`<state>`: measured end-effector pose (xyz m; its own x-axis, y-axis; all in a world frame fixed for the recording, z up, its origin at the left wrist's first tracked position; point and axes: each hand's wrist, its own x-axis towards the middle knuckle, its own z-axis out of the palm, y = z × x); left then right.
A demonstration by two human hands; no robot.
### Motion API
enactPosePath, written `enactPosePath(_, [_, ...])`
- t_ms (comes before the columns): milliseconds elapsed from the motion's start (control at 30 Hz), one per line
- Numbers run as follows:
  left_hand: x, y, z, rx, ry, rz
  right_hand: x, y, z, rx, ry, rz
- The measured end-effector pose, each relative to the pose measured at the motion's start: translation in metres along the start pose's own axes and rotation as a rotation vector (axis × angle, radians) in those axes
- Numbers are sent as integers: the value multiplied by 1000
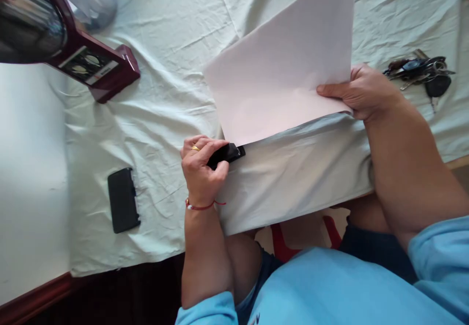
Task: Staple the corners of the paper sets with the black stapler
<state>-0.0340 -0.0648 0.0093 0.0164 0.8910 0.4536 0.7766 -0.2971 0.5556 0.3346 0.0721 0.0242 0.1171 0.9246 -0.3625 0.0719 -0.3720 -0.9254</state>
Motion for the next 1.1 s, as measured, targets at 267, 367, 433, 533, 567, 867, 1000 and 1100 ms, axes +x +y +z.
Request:
enactPosePath(267, [3,0,0,-13,5,-101,0,-1,-13,-37,-47,-28])
enactPosePath(367, [3,-4,4,-25,32,-130,-4,-4,-12,-100,-32,-6])
enactPosePath(433, [2,-9,8,5,45,-139,-5,-6,-11,-126,-28,6])
enactPosePath(533, [1,-14,12,65,22,-142,-4,-6,-8,-111,-38,10])
enactPosePath(567, [1,-15,14,97,6,-146,-3,-6,-8,-98,-35,11])
enactPosePath(867, [2,-9,14,129,-100,-245,1,2,-7,-31,-30,2])
enactPosePath(1000, [6,8,8,-74,-107,-297,0,1,-2,15,8,-23])
enactPosePath(1100, [7,26,8,-178,-154,-239,0,-1,3,61,32,-51])
